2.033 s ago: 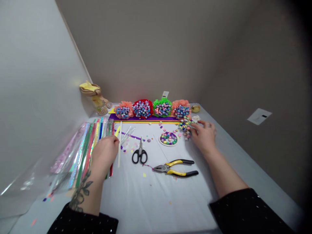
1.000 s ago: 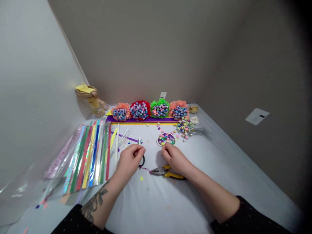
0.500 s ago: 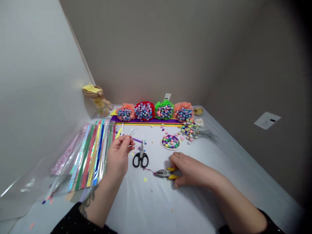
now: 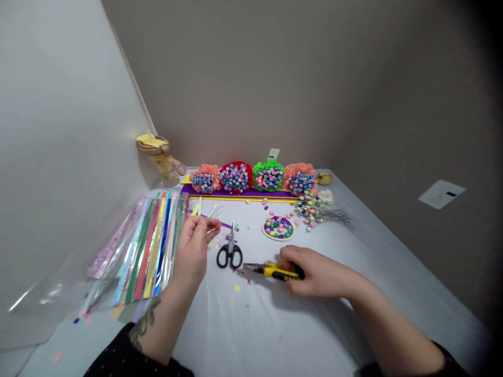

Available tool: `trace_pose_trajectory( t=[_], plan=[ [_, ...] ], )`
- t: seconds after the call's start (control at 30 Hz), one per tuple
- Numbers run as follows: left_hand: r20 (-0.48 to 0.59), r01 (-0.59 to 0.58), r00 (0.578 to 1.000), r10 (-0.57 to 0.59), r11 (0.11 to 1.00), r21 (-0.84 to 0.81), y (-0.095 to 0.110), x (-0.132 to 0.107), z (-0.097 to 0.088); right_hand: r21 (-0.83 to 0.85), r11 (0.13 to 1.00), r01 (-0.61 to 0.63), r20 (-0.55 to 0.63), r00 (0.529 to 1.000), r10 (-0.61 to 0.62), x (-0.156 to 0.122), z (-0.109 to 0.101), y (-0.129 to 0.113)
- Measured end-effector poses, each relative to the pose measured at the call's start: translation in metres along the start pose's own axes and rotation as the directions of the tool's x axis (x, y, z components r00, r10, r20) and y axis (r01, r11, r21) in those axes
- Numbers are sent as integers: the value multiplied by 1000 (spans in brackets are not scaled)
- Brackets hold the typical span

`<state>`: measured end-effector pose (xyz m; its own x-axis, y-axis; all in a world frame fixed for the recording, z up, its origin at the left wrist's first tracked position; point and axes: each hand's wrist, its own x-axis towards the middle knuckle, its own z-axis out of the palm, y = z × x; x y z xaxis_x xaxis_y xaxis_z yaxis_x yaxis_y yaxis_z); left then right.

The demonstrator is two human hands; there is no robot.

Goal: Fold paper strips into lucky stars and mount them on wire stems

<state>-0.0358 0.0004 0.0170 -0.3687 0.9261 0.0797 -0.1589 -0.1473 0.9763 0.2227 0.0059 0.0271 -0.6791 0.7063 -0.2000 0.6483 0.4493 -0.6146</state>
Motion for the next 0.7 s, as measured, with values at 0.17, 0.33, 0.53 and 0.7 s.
trace_pose_trajectory(
  t=[0.17, 0.33, 0.53, 0.7],
  plan=[
    [224, -303, 953, 205, 690, 657, 4, -5, -6, 562, 827, 30, -38, 999, -11, 13, 2, 9],
    [429, -564, 810, 399, 333, 755, 2, -6, -11, 454, 871, 187, -329, 944, -31, 16, 12, 4],
    [520, -638, 739, 428, 197, 745, 5, -13, -9, 321, 935, 152, -354, 935, -30, 13, 21, -7],
    [551, -658, 722, 419, 168, 734, 6, -17, -7, 279, 949, 148, -342, 939, -46, 13, 21, -7]
  ],
)
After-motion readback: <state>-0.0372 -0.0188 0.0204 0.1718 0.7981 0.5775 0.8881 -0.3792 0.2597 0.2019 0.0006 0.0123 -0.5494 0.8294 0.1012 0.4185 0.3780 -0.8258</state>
